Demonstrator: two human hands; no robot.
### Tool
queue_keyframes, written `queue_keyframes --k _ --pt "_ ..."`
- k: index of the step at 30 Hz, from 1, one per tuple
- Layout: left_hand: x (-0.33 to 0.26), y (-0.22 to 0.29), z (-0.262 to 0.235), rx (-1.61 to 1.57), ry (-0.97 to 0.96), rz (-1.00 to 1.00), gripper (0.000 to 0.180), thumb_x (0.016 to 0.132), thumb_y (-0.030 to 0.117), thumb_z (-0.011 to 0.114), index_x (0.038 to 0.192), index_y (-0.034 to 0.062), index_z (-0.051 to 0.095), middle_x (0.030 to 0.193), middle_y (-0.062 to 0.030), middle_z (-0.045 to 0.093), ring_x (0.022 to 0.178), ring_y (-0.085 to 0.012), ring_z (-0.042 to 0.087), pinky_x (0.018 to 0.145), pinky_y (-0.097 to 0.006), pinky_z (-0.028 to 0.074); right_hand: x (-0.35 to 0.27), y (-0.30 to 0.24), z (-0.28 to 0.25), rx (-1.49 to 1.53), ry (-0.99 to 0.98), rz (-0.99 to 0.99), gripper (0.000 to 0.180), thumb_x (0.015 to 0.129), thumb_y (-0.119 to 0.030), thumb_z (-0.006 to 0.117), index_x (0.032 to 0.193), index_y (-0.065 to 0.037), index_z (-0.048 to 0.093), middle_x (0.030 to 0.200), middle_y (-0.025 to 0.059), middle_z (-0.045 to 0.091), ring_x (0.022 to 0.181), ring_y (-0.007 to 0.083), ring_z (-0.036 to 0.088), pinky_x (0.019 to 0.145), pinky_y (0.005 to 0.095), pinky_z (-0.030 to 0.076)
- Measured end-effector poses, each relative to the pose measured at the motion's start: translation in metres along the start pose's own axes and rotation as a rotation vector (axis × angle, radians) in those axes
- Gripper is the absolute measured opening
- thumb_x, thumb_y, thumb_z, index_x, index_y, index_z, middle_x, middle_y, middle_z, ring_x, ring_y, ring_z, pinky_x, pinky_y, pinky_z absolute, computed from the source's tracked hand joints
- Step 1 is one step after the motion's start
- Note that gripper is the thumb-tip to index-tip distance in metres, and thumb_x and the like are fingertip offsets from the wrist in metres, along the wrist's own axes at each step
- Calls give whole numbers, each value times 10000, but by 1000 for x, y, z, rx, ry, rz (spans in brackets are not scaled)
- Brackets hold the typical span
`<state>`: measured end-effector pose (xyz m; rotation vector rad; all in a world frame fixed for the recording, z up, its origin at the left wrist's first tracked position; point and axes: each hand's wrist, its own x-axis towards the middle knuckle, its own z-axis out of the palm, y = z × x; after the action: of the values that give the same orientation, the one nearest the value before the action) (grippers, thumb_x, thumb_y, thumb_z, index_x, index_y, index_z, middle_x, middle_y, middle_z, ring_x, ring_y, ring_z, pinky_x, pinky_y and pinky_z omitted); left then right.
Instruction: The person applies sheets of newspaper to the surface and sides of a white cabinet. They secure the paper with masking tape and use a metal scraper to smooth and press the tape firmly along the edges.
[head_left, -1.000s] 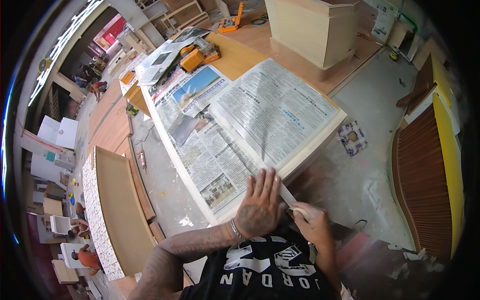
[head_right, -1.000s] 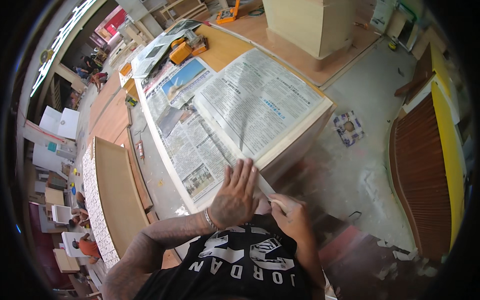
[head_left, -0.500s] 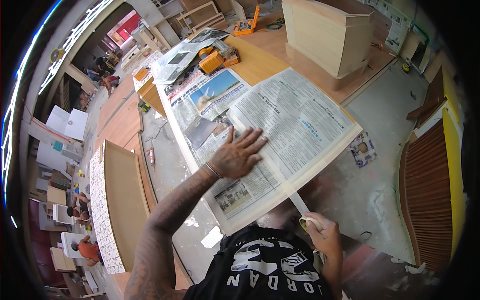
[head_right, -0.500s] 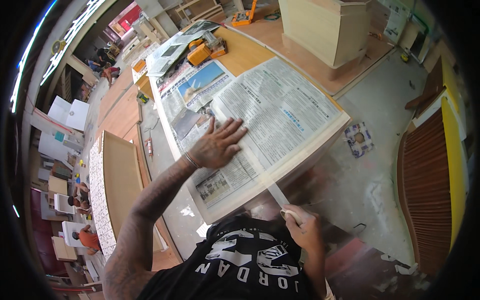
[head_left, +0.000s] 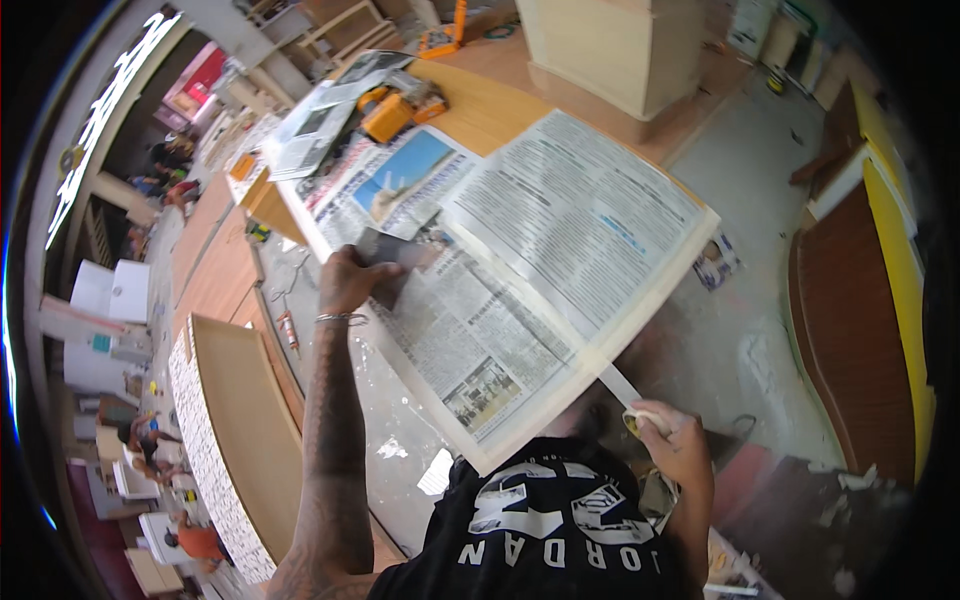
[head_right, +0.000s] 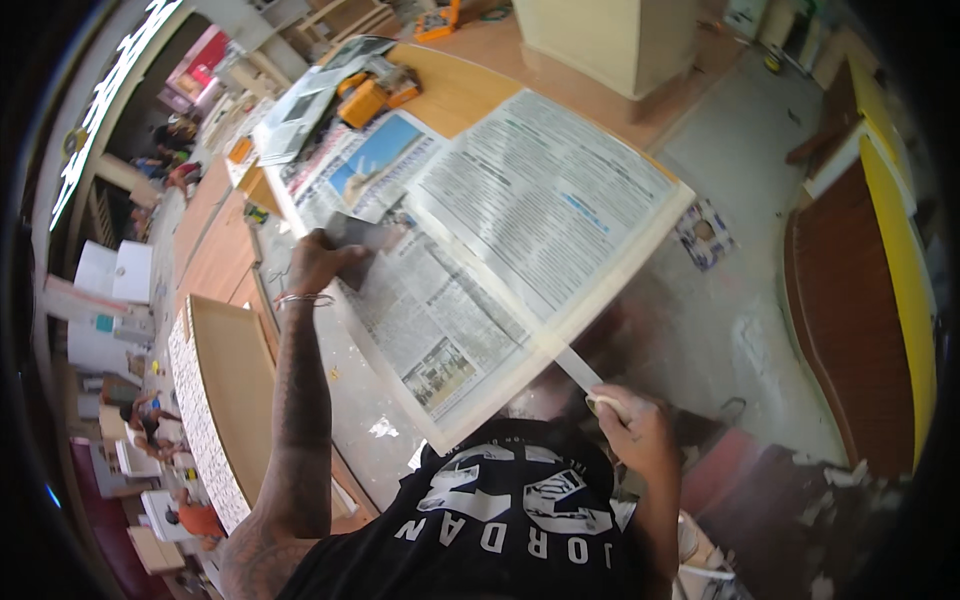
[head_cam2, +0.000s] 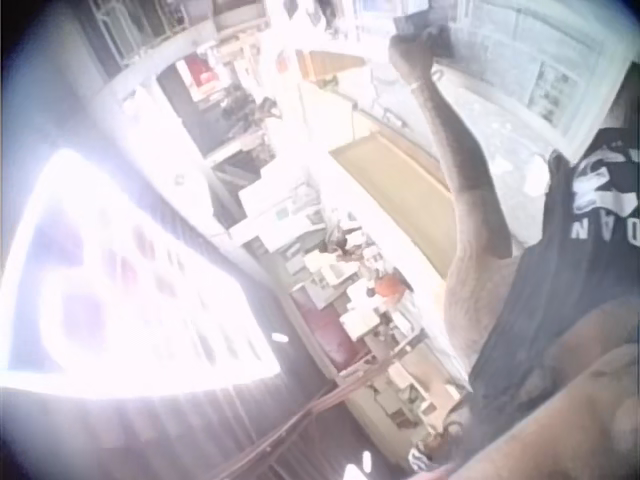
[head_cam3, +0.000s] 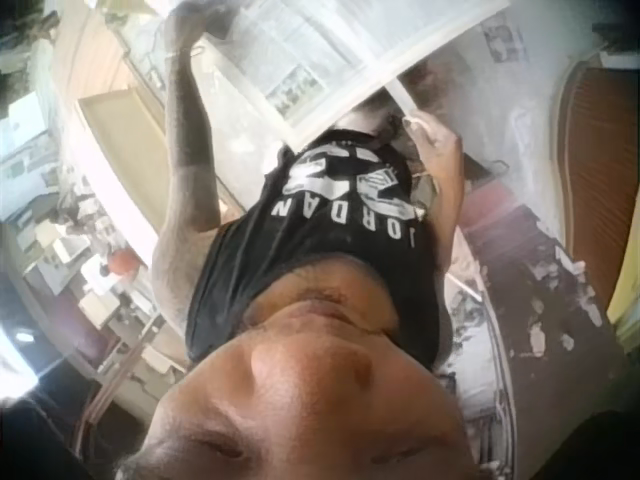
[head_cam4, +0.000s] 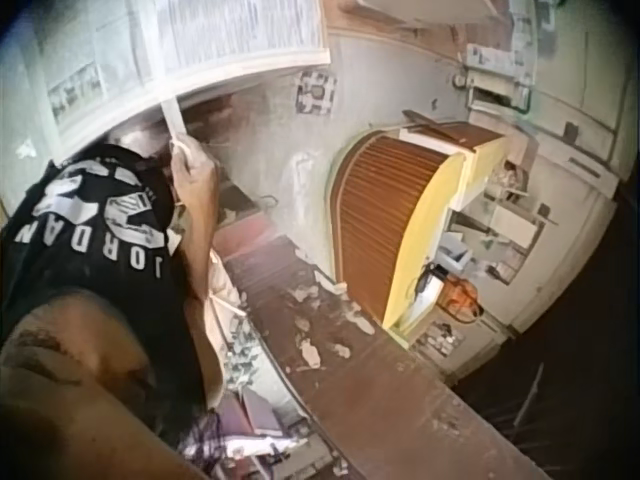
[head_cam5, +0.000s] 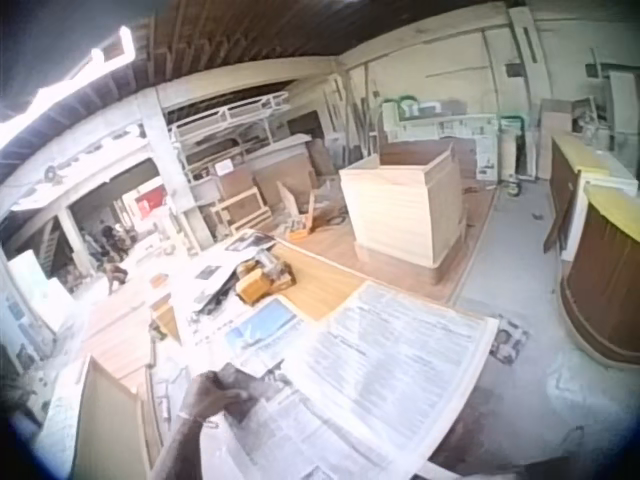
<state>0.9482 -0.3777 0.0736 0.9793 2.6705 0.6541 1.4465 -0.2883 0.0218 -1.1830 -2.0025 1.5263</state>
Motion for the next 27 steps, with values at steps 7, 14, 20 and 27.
queue_keyframes --k 7,14,20,27 --pt "-76 95 17 -787 -307 256 234 892 152 771 1026 -27 701 886 -50 735 758 -87 660 662 -250 530 -8 -3 1 -94 69 -68 258 910 -97 661 1159 -55 713 686 97 646 550 114 503 542 300 436" --pt "-124 166 70 -209 -532 432 299 887 215 737 1030 -38 668 704 -205 675 668 -264 709 626 -390 533 -14 -11 1 -48 68 -45 241 910 -86 650 1140 -47 714 741 128 678 593 140 593 577 304 472" --pt "-146 164 92 -71 -214 628 260 880 196 735 897 -18 589 625 -247 615 608 -432 656 563 -464 520 -11 -13 -9 -29 77 -189 216 897 -88 667 1098 -25 710 880 163 717 750 314 701 682 371 538" --pt "-175 165 105 30 -31 721 226 900 146 694 980 9 533 559 -207 594 538 -425 633 496 -487 508 -11 -37 -3 -207 196 -486 154 864 -96 687 1007 -46 713 801 140 679 726 356 660 660 421 534"
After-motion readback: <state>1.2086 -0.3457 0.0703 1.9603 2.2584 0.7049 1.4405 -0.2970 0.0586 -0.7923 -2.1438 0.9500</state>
